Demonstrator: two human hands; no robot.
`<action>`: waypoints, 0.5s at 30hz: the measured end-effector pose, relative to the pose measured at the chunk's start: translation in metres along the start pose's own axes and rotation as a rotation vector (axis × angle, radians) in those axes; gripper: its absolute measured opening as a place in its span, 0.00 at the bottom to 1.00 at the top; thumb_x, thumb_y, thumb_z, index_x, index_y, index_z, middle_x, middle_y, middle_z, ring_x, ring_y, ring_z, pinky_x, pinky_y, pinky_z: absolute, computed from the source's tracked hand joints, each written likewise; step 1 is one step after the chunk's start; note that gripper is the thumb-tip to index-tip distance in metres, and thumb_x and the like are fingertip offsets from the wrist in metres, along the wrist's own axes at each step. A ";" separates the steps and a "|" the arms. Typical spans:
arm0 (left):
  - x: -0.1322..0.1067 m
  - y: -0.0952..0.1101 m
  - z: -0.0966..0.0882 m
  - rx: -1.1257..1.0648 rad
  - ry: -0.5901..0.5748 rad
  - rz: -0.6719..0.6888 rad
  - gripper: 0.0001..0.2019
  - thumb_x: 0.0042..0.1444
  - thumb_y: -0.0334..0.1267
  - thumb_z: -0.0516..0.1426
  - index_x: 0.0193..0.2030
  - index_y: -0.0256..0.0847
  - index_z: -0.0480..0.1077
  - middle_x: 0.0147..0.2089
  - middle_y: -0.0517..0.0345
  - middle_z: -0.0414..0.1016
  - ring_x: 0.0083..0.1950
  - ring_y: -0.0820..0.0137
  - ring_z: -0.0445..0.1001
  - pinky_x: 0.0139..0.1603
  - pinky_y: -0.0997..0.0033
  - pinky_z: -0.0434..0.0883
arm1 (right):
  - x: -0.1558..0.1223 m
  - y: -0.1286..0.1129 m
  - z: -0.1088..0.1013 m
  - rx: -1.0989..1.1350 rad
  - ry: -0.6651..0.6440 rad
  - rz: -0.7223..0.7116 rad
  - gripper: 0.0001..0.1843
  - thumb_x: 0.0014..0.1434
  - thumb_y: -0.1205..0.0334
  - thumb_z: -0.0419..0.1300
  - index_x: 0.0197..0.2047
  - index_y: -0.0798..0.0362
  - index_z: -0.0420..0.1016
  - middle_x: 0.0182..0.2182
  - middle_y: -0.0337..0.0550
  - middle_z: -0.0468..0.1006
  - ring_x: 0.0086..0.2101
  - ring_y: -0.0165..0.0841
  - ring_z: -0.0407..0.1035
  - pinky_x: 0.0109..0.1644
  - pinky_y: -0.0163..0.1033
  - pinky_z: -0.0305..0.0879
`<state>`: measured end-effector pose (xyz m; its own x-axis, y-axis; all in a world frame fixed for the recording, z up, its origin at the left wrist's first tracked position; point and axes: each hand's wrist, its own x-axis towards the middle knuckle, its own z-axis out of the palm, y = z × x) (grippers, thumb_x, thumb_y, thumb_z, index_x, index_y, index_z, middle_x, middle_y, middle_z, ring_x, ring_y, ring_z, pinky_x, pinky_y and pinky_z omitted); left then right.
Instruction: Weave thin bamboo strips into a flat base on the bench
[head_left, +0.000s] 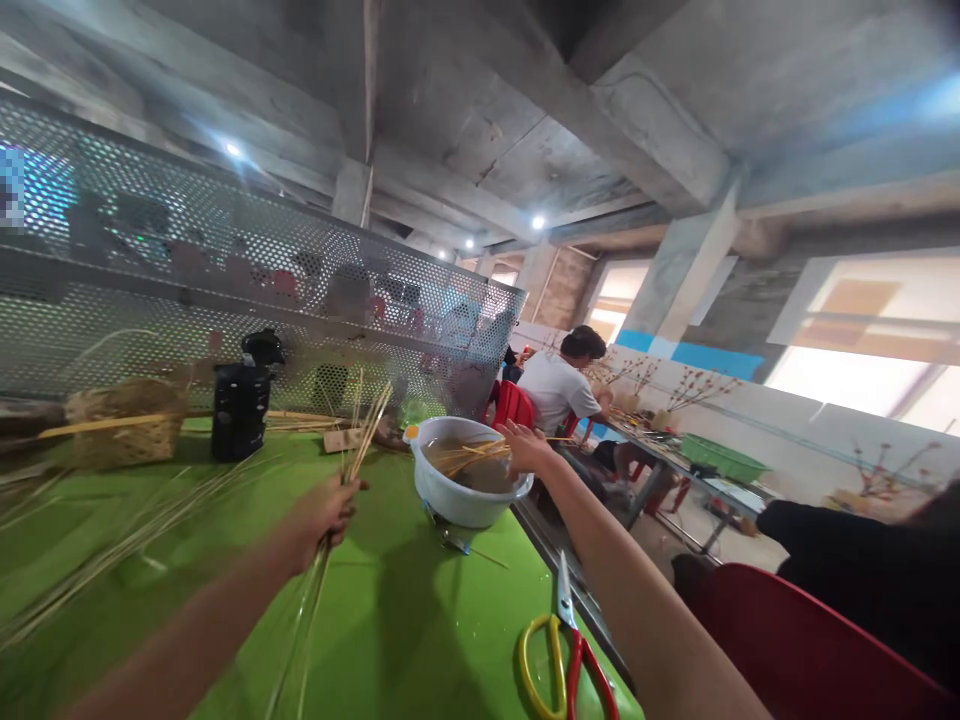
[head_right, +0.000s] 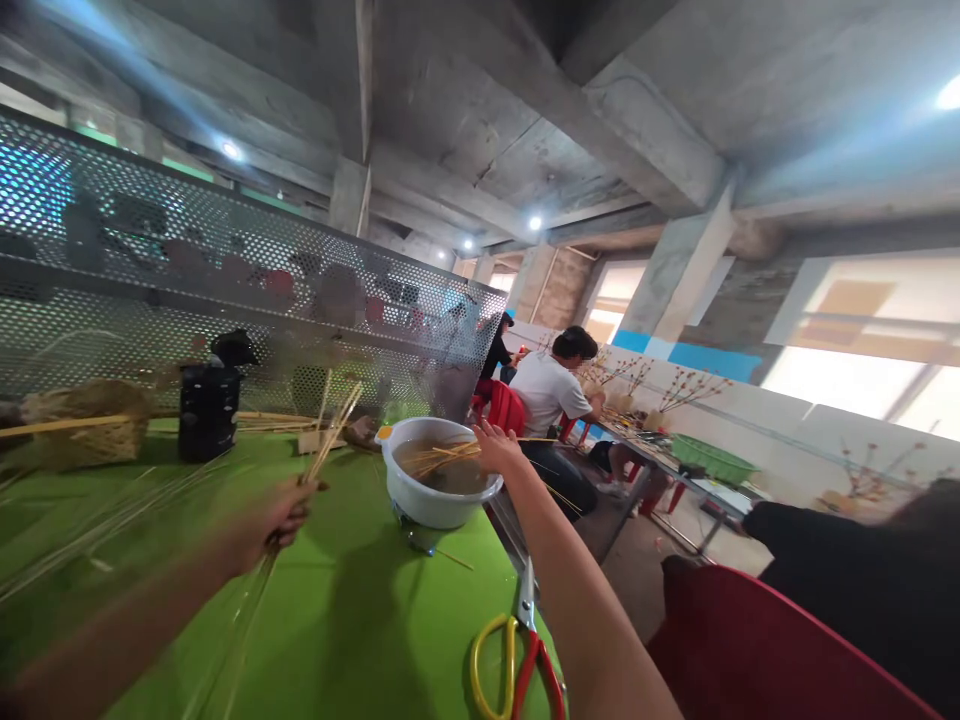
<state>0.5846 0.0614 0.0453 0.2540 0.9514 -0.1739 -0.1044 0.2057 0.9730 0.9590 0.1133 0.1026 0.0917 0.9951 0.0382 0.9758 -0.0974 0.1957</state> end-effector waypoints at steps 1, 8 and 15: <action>0.006 -0.012 0.003 0.032 -0.001 -0.014 0.13 0.55 0.46 0.56 0.42 0.39 0.65 0.16 0.76 0.50 0.14 0.80 0.49 0.15 0.81 0.50 | 0.008 0.000 0.006 -0.022 -0.007 0.004 0.63 0.40 0.63 0.73 0.73 0.43 0.43 0.72 0.51 0.42 0.69 0.48 0.41 0.68 0.59 0.39; 0.044 -0.056 0.007 0.216 0.061 -0.034 0.19 0.52 0.53 0.54 0.42 0.40 0.64 0.16 0.75 0.53 0.13 0.76 0.55 0.14 0.78 0.55 | 0.035 0.005 0.030 -0.144 0.088 -0.003 0.39 0.58 0.58 0.64 0.69 0.52 0.55 0.63 0.57 0.65 0.61 0.47 0.59 0.64 0.56 0.50; 0.052 -0.060 0.005 0.490 0.083 -0.020 0.18 0.58 0.50 0.46 0.46 0.40 0.65 0.18 0.70 0.57 0.15 0.71 0.61 0.18 0.73 0.62 | 0.040 0.002 0.032 -0.251 0.224 0.003 0.18 0.66 0.56 0.59 0.55 0.56 0.71 0.55 0.50 0.70 0.56 0.44 0.64 0.59 0.56 0.61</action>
<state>0.6087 0.0973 -0.0214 0.1722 0.9675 -0.1853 0.3694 0.1109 0.9226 0.9710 0.1539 0.0732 0.0210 0.9686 0.2479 0.8937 -0.1294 0.4296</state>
